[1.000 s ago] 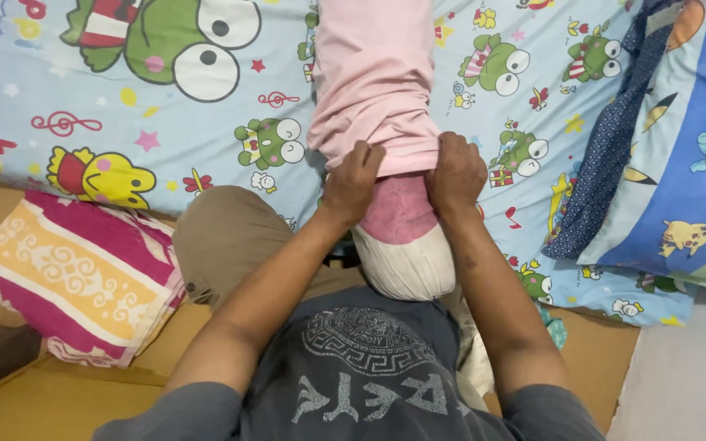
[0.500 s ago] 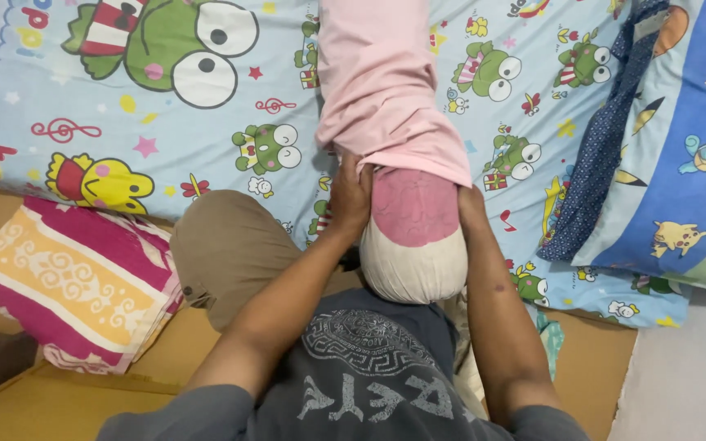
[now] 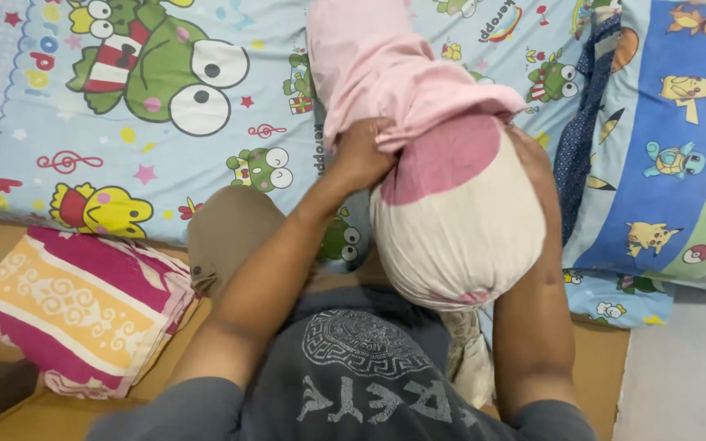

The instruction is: The person is putting a new pink pillowcase on a long bolster pillow on a bed.

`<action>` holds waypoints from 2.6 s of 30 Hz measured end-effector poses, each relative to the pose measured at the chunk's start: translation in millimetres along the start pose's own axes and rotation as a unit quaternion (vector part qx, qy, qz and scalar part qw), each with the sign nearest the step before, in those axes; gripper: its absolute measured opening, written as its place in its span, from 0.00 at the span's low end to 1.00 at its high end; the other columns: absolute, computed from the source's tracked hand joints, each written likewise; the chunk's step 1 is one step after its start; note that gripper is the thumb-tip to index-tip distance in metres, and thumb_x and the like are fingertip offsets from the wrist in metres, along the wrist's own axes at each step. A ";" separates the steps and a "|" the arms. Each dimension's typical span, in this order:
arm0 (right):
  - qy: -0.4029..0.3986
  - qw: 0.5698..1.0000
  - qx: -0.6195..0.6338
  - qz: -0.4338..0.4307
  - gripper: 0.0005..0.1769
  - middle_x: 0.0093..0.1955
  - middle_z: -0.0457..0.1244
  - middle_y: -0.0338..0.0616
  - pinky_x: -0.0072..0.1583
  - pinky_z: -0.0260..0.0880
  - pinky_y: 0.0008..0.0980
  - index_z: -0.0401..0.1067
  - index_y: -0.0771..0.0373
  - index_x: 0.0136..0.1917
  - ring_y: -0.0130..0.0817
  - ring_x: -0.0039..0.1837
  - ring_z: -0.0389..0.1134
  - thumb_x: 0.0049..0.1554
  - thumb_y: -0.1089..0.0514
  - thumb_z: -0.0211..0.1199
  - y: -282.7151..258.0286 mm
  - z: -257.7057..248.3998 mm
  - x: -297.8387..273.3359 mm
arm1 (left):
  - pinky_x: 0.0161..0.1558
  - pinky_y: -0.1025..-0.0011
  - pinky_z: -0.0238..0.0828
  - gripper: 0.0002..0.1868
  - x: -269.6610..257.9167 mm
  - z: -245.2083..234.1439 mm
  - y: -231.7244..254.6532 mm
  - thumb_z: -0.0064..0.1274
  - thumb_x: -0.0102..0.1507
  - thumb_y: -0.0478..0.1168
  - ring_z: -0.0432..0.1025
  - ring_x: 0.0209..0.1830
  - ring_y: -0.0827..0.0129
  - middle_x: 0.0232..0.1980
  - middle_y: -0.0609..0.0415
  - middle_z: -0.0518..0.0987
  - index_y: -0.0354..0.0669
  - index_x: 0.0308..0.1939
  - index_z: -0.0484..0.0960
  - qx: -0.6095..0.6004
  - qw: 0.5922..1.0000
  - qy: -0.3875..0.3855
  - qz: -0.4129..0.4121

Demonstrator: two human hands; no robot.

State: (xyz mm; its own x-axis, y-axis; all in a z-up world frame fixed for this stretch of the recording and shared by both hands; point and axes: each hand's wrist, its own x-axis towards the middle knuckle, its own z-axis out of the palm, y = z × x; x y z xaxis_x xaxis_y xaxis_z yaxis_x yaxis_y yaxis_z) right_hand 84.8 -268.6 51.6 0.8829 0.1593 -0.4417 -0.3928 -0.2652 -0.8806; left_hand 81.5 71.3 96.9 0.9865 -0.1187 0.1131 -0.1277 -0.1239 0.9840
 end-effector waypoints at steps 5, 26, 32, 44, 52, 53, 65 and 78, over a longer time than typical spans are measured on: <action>-0.004 0.993 0.116 -0.006 0.30 0.62 0.66 0.50 0.60 0.66 0.42 0.66 0.68 0.71 0.42 0.59 0.66 0.64 0.46 0.63 -32.6 45.2 -61.1 | 0.38 0.63 0.71 0.08 -49.4 47.9 -9.0 0.54 0.55 0.31 0.79 0.35 0.57 0.35 0.42 0.83 0.38 0.38 0.83 0.090 0.993 0.024 -0.071; 0.322 0.915 -0.080 -0.230 0.19 0.46 0.71 0.45 0.56 0.72 0.31 0.76 0.70 0.56 0.29 0.49 0.71 0.50 0.65 0.71 -48.9 148.9 -110.1 | 0.41 0.49 0.64 0.07 -98.9 29.7 -94.6 0.58 0.60 0.36 0.70 0.38 0.44 0.34 0.44 0.75 0.40 0.35 0.74 0.256 0.950 0.138 0.113; 0.355 0.898 0.006 -0.261 0.16 0.48 0.70 0.46 0.58 0.71 0.31 0.75 0.71 0.55 0.29 0.51 0.70 0.52 0.65 0.70 -43.1 164.2 -77.9 | 0.32 0.54 0.69 0.06 -129.9 27.8 -71.8 0.53 0.59 0.35 0.74 0.27 0.45 0.29 0.39 0.77 0.35 0.37 0.78 0.120 0.987 0.099 -0.038; 0.294 0.866 -0.333 -0.229 0.26 0.50 0.66 0.55 0.57 0.64 0.50 0.73 0.67 0.52 0.58 0.55 0.66 0.49 0.50 0.79 -31.2 176.6 -53.2 | 0.32 0.52 0.69 0.19 -173.3 27.8 2.8 0.57 0.65 0.51 0.75 0.28 0.44 0.29 0.39 0.78 0.37 0.33 0.79 0.152 0.986 -0.068 -0.021; 0.129 0.910 -0.330 -0.213 0.39 0.62 0.65 0.54 0.66 0.62 0.50 0.71 0.61 0.70 0.55 0.65 0.65 0.54 0.38 0.73 -13.1 156.3 -93.9 | 0.46 0.52 0.70 0.21 -117.2 27.4 -19.6 0.60 0.67 0.51 0.73 0.46 0.44 0.43 0.41 0.77 0.37 0.48 0.73 0.262 0.962 0.060 0.040; 0.132 0.910 -0.332 -0.211 0.39 0.62 0.65 0.54 0.66 0.62 0.50 0.71 0.61 0.70 0.55 0.65 0.65 0.54 0.38 0.73 -3.6 149.1 -95.9 | 0.46 0.52 0.70 0.21 -105.0 30.9 -14.6 0.60 0.67 0.51 0.73 0.46 0.44 0.43 0.41 0.77 0.37 0.48 0.73 0.260 0.963 0.058 0.041; 0.069 0.990 -0.116 0.038 0.35 0.53 0.73 0.51 0.55 0.74 0.37 0.75 0.65 0.60 0.38 0.52 0.74 0.43 0.46 0.76 13.2 136.9 -122.1 | 0.40 0.55 0.75 0.11 -12.0 91.1 -77.4 0.58 0.61 0.40 0.77 0.45 0.50 0.46 0.42 0.80 0.35 0.41 0.83 0.525 0.849 -0.059 -0.032; 0.162 0.884 0.400 -0.181 0.12 0.48 0.67 0.38 0.58 0.71 0.34 0.71 0.58 0.50 0.31 0.53 0.69 0.58 0.49 0.60 139.1 140.2 -77.7 | 0.43 0.54 0.75 0.12 -106.2 148.3 41.3 0.55 0.62 0.45 0.79 0.40 0.48 0.41 0.45 0.84 0.45 0.44 0.86 0.179 0.968 -0.149 0.094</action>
State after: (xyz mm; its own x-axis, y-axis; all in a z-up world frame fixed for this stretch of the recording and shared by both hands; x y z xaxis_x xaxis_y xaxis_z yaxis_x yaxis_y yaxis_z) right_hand -74.5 -184.5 -60.6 0.9644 -0.2195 -0.1475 -0.0109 0.5243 -0.8515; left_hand -43.8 -67.3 105.2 0.8757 -0.4446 0.1886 -0.3821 -0.3992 0.8335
